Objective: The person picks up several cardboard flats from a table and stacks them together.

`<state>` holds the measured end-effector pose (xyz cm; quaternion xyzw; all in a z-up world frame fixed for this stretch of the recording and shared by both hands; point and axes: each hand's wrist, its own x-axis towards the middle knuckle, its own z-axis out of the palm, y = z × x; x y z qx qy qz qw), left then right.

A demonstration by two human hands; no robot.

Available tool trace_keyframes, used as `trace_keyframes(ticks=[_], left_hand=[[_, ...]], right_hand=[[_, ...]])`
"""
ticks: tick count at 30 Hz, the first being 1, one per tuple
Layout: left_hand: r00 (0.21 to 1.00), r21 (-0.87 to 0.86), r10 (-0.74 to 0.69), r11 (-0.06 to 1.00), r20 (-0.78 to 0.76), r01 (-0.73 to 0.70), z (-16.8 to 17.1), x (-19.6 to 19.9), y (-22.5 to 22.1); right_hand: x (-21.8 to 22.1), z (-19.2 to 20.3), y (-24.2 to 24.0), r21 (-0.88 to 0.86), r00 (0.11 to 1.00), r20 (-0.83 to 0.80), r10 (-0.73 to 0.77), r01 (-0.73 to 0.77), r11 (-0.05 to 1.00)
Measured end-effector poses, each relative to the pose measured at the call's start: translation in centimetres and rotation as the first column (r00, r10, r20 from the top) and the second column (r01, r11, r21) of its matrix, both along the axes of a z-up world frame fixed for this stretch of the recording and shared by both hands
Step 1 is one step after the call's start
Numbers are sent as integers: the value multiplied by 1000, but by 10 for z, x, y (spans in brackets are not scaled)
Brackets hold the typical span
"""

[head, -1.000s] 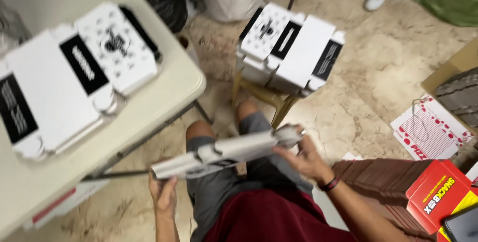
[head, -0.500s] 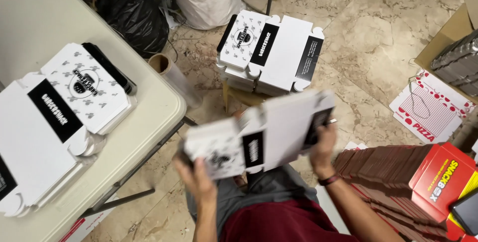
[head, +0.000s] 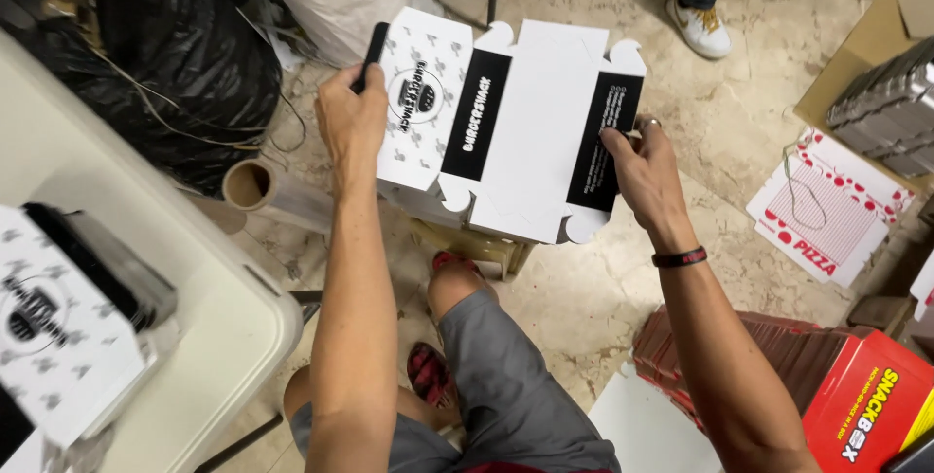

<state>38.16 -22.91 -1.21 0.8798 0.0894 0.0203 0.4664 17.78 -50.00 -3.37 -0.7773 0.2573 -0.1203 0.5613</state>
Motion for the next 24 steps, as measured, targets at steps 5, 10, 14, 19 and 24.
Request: trace_keyframes(ticks=[5,10,14,19,24], left_hand=[[956,187,-210,950,-206,249,-2,-7,12],[923,-193,-255,960,-289,204,-16,-46,51],[835,-413,-551,759,4,503,-66,-58,80],[827,-310,-551,810,-114,497,-62,-59,83],[892,-303,-442,866,-94,397,-96,-54,90]], right_hand=[[9,-9,-7,-169,949,-313,-28,-27,985],[7,-37,-18,-53,962,-246,-122,113,992],[40,-37,-22,-63,990,138,-3,11,998],[86,-86,-44,-48,960,259,107,-98,994],[87,-93,-48,-92,968,230,99,-79,993]])
